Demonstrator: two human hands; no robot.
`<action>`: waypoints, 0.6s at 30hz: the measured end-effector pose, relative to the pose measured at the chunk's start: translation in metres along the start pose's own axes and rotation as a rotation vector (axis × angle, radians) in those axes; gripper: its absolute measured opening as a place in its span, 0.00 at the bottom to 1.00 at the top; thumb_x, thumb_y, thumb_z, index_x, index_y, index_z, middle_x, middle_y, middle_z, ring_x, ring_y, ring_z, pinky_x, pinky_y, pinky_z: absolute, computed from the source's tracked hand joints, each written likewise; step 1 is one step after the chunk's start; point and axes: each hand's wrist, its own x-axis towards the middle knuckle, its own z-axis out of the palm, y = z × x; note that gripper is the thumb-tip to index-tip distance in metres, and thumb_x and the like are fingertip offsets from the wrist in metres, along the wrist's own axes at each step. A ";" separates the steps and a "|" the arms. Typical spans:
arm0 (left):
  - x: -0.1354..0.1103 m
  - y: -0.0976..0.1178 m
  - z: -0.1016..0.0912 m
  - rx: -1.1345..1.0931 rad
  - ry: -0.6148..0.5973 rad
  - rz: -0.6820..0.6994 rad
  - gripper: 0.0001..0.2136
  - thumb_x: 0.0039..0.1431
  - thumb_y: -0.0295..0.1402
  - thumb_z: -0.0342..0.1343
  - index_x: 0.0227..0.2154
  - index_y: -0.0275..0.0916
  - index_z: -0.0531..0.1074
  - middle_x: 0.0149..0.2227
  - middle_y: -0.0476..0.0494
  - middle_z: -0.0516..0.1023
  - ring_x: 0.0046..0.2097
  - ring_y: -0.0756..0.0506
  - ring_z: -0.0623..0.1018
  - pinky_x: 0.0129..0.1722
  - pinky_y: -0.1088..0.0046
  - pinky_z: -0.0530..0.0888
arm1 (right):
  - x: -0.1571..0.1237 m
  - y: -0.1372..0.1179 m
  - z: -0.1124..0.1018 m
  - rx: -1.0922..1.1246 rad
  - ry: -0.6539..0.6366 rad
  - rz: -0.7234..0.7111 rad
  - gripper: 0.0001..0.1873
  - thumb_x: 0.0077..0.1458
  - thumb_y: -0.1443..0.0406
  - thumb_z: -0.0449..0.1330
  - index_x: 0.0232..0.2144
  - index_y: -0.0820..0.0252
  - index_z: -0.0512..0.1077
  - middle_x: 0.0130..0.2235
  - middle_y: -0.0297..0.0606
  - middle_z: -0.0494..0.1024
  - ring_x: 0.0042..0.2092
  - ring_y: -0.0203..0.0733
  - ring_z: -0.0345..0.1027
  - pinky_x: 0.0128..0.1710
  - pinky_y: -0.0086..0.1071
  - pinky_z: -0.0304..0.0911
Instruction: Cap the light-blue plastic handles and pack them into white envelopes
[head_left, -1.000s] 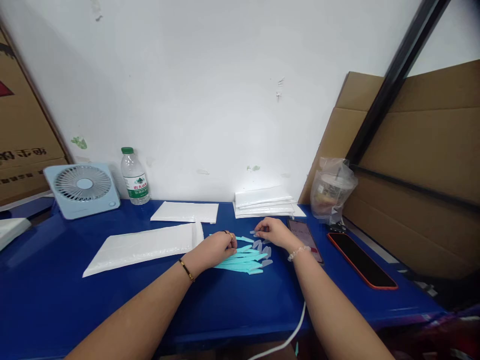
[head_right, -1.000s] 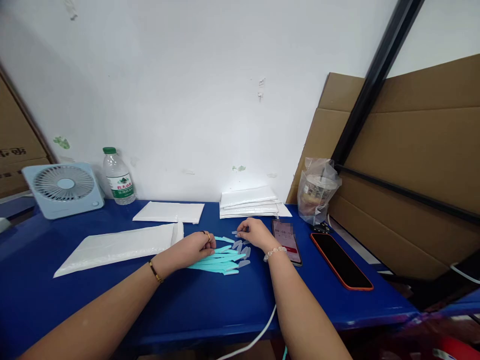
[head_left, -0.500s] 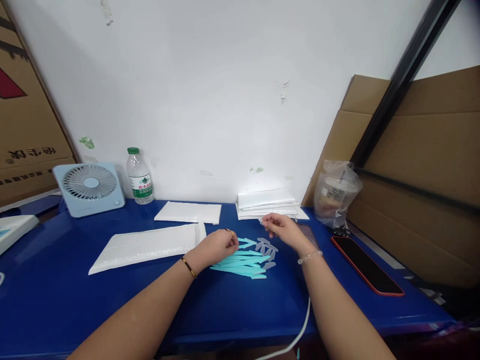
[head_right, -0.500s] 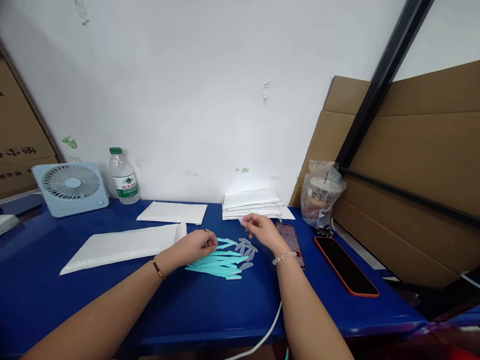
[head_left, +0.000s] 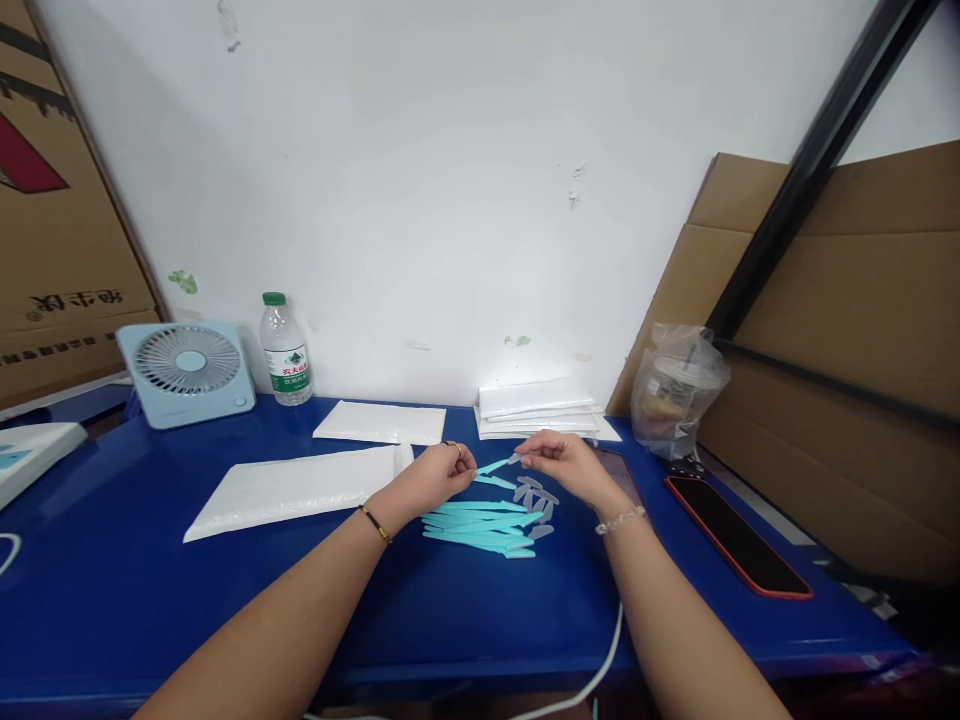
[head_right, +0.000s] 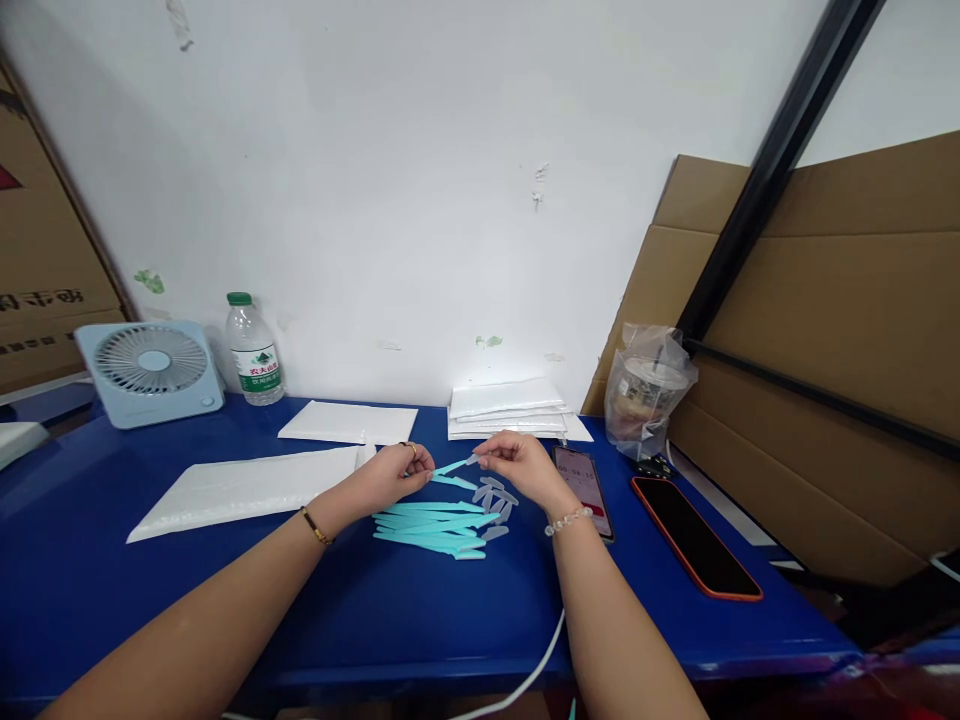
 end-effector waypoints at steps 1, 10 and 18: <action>0.000 0.001 0.000 0.004 0.003 0.011 0.11 0.54 0.40 0.49 0.31 0.39 0.71 0.30 0.46 0.74 0.31 0.48 0.72 0.29 0.75 0.68 | 0.000 0.000 0.001 -0.011 -0.003 -0.002 0.12 0.47 0.59 0.64 0.34 0.59 0.76 0.34 0.39 0.77 0.36 0.41 0.71 0.37 0.34 0.67; 0.003 -0.003 0.006 0.098 0.058 0.113 0.10 0.57 0.37 0.47 0.33 0.39 0.70 0.35 0.45 0.73 0.36 0.48 0.72 0.35 0.74 0.69 | 0.005 0.006 0.019 -0.152 -0.057 -0.054 0.11 0.47 0.60 0.63 0.33 0.59 0.77 0.33 0.38 0.76 0.34 0.39 0.69 0.32 0.31 0.65; 0.006 -0.011 0.004 0.333 0.098 0.052 0.10 0.54 0.37 0.52 0.37 0.39 0.72 0.38 0.42 0.73 0.40 0.44 0.72 0.39 0.71 0.68 | -0.004 0.010 -0.002 -0.490 -0.115 0.022 0.07 0.44 0.61 0.65 0.27 0.58 0.77 0.32 0.36 0.71 0.29 0.36 0.64 0.27 0.29 0.61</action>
